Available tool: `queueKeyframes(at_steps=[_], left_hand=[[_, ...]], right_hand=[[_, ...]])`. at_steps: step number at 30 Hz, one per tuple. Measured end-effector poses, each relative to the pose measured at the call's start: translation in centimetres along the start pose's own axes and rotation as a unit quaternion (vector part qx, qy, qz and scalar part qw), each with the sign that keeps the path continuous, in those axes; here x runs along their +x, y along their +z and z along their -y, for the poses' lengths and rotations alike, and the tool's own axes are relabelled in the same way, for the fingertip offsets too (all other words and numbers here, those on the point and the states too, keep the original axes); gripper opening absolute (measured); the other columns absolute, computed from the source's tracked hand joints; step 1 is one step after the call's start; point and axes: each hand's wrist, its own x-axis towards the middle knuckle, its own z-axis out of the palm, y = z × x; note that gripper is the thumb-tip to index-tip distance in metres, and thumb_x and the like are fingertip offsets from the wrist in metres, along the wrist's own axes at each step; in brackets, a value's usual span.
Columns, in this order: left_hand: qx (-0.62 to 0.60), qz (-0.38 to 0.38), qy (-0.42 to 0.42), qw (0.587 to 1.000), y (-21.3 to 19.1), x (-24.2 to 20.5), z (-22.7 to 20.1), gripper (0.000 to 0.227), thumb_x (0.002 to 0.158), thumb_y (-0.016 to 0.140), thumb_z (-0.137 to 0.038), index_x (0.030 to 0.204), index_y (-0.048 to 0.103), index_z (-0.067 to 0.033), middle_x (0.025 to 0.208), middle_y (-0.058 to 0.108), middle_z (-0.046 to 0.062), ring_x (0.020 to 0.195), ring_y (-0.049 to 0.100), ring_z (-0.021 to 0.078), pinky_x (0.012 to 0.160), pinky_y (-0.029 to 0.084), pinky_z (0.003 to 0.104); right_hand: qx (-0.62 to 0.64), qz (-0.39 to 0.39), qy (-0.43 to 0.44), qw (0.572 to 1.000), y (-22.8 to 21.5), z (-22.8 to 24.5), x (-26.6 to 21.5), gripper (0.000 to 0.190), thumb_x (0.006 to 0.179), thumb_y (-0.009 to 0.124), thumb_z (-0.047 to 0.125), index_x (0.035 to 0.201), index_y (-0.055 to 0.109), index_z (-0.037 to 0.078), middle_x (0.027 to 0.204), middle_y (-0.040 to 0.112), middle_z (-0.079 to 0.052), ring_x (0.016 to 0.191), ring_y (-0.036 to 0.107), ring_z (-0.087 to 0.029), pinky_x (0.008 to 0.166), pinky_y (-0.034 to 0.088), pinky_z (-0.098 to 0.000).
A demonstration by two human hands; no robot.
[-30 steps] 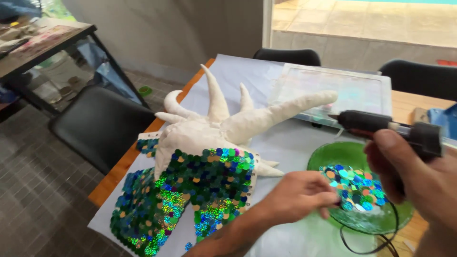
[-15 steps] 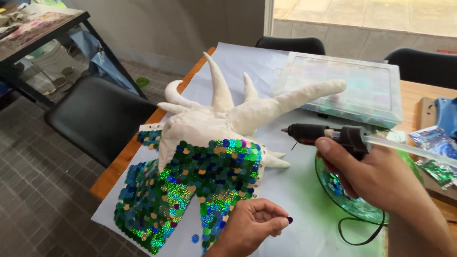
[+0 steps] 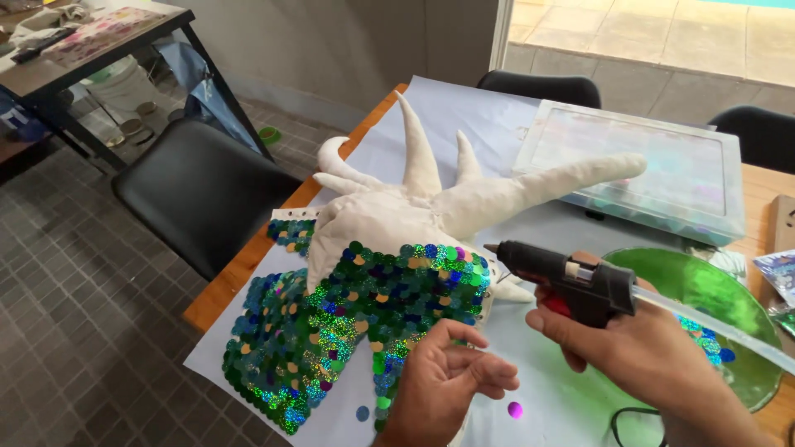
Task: Decorating a white foam structure with green and blue sequins using a hot glue gun
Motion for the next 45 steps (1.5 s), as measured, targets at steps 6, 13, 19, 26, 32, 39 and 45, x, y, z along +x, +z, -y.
queueKeyframes(at_steps=[6, 13, 19, 26, 32, 39, 45], left_hand=[[0.430, 0.175, 0.222, 0.857, -3.0, 1.6, 4.3, 0.009, 0.095, 0.075, -0.020, 0.088, 0.075, -0.0144, 0.088, 0.068, 0.001, 0.085, 0.068, 0.0188, 0.073, 0.053, 0.035], [0.568, 0.201, 0.088, 0.793, -1.2, 2.0, 3.3, 0.027, 0.093, 0.073, -0.025, 0.118, 0.074, -0.0135, 0.096, 0.078, 0.009, 0.093, 0.072, 0.0262, 0.083, 0.055, 0.040], [0.164, 0.050, -0.010, 0.985, 0.0, 0.8, 1.5, 0.018, 0.096, 0.060, -0.006, 0.090, 0.075, -0.0012, 0.083, 0.083, 0.014, 0.065, 0.079, 0.0178, 0.047, 0.054, 0.024], [0.134, 0.070, 0.068, 0.986, 0.3, -0.6, -1.1, 0.051, 0.107, 0.042, -0.036, 0.093, 0.071, 0.0041, 0.060, 0.070, 0.015, 0.046, 0.063, 0.0182, 0.040, 0.043, 0.027], [0.182, 0.076, 0.127, 0.972, -0.5, -0.9, -1.4, 0.058, 0.108, 0.041, -0.038, 0.069, 0.065, -0.0038, 0.048, 0.058, 0.005, 0.047, 0.053, 0.0133, 0.058, 0.049, 0.029], [0.236, 0.056, 0.161, 0.957, -1.9, -1.3, -0.9, 0.045, 0.105, 0.043, -0.034, 0.087, 0.072, -0.0050, 0.058, 0.068, 0.005, 0.045, 0.058, 0.0117, 0.046, 0.047, 0.029], [0.563, 0.349, -0.014, 0.749, -2.6, -0.4, 0.4, 0.085, 0.088, 0.058, -0.032, 0.163, 0.017, -0.0315, 0.154, 0.037, 0.018, 0.134, 0.044, 0.0365, 0.103, 0.039, 0.054]], right_hand=[[0.023, -0.025, -0.049, 0.998, -0.2, -0.9, 0.3, 0.016, 0.082, 0.086, 0.012, 0.089, 0.074, 0.005, 0.044, 0.063, -0.017, 0.037, 0.053, -0.021, 0.046, 0.038, -0.0307], [-0.013, -0.025, -0.031, 0.999, -0.3, 0.4, -0.5, 0.014, 0.085, 0.084, 0.017, 0.086, 0.074, 0.007, 0.041, 0.062, -0.016, 0.037, 0.053, -0.021, 0.045, 0.039, -0.0323], [0.004, 0.006, -0.044, 0.999, -0.1, -0.6, -0.2, 0.017, 0.080, 0.086, 0.011, 0.096, 0.080, 0.009, 0.048, 0.064, -0.013, 0.040, 0.056, -0.019, 0.042, 0.040, -0.0320], [0.164, 0.032, -0.010, 0.986, 2.4, -0.5, -0.9, 0.029, 0.078, 0.088, -0.008, 0.089, 0.063, 0.002, 0.074, 0.069, -0.016, 0.065, 0.066, -0.026, 0.066, 0.050, -0.0351], [0.156, 0.064, -0.002, 0.986, 4.0, -1.2, -0.5, 0.026, 0.084, 0.082, -0.002, 0.092, 0.058, 0.005, 0.077, 0.066, -0.011, 0.065, 0.062, -0.022, 0.066, 0.049, -0.0345], [0.200, -0.074, 0.113, 0.970, 4.2, 1.3, -1.3, 0.025, 0.079, 0.086, -0.006, 0.102, 0.079, 0.000, 0.087, 0.075, -0.012, 0.082, 0.064, -0.022, 0.082, 0.046, -0.0331], [0.129, -0.073, 0.112, 0.983, 3.5, 1.7, -1.2, 0.021, 0.081, 0.087, 0.006, 0.101, 0.078, 0.006, 0.076, 0.070, -0.012, 0.069, 0.052, -0.022, 0.065, 0.035, -0.0345]])
